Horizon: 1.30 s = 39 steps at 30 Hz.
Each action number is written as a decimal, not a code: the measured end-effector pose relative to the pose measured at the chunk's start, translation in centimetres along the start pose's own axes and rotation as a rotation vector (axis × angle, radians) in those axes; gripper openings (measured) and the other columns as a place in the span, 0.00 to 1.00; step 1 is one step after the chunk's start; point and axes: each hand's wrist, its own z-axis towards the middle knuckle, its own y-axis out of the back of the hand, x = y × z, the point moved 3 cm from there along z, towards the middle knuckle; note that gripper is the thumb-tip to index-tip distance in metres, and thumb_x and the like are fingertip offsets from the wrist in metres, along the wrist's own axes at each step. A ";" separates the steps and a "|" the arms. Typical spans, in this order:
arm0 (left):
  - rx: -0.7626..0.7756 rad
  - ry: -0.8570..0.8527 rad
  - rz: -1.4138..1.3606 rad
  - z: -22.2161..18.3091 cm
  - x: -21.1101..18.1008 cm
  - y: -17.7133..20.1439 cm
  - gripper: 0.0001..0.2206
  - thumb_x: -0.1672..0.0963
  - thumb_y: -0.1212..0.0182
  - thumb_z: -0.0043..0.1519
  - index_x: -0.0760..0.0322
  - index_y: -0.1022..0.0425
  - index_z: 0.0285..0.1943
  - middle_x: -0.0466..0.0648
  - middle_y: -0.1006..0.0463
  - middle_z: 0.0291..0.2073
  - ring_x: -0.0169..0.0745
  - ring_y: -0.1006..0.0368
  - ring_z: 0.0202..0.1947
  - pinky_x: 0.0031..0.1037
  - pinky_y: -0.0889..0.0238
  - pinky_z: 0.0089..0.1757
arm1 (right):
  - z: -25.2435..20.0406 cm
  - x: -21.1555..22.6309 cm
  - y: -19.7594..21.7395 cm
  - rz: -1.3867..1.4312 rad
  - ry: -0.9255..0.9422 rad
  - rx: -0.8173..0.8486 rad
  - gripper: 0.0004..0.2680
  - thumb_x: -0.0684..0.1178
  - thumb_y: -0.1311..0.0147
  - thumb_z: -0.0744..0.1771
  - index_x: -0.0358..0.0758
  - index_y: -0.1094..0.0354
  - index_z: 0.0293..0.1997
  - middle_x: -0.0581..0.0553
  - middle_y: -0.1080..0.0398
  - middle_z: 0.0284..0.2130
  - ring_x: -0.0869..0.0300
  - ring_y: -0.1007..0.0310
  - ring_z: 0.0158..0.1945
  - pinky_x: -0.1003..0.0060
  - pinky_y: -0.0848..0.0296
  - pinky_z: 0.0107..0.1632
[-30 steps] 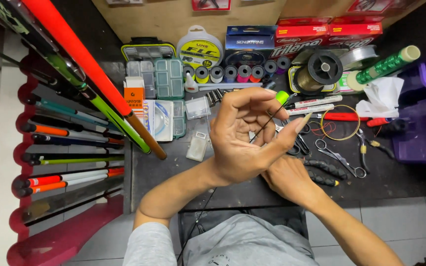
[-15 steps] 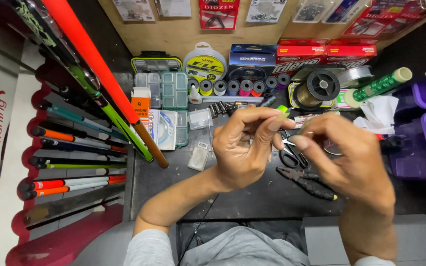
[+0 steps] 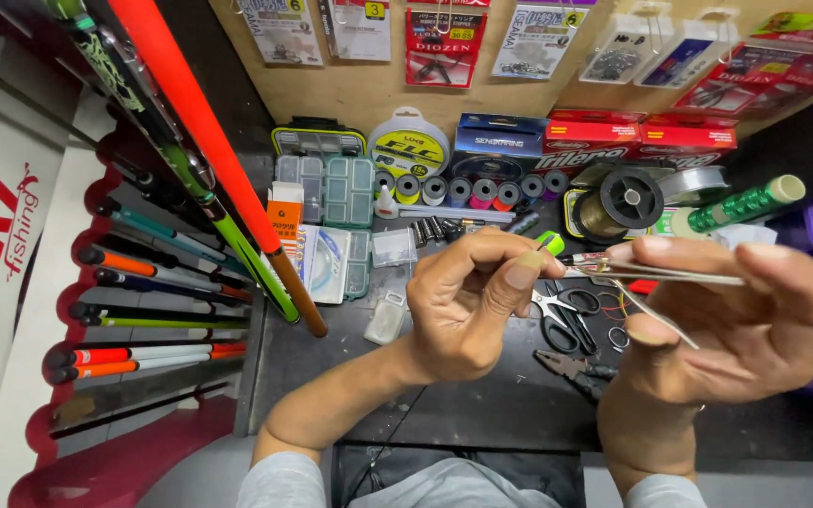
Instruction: Repairing a fishing rod by wrapping thread around the rod blank and trimming excess with scissors.
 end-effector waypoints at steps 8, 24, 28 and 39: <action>0.002 -0.060 0.096 0.6 -0.4 0.3 0.07 0.58 0.49 0.73 0.69 0.28 0.46 0.54 0.20 0.40 0.37 0.32 0.21 0.24 0.32 0.31 | -1.1 0.8 -0.9 -0.031 0.060 0.101 0.18 0.42 0.41 0.65 0.38 0.50 0.56 0.26 0.33 0.49 0.42 0.23 0.53 0.50 0.15 0.58; -0.032 -0.090 0.116 0.3 0.0 0.3 0.06 0.59 0.46 0.72 0.68 0.27 0.46 0.55 0.21 0.40 0.37 0.32 0.20 0.23 0.33 0.29 | -0.6 0.0 -1.3 -0.063 0.183 0.156 0.18 0.41 0.39 0.66 0.38 0.49 0.56 0.25 0.31 0.47 0.39 0.22 0.50 0.48 0.15 0.55; -0.034 -0.090 0.127 0.2 0.1 0.3 0.05 0.59 0.45 0.72 0.68 0.27 0.46 0.55 0.21 0.39 0.37 0.32 0.21 0.23 0.34 0.28 | -0.6 -0.1 -1.4 -0.037 0.202 0.160 0.18 0.40 0.39 0.65 0.37 0.48 0.56 0.25 0.31 0.47 0.40 0.23 0.51 0.47 0.14 0.55; -0.048 -0.156 0.191 0.5 0.0 0.2 0.04 0.61 0.45 0.71 0.69 0.27 0.45 0.56 0.21 0.37 0.43 0.31 0.26 0.30 0.33 0.36 | -1.0 -0.7 -1.1 0.001 0.184 0.147 0.19 0.38 0.38 0.65 0.36 0.45 0.58 0.24 0.31 0.49 0.39 0.22 0.52 0.48 0.15 0.57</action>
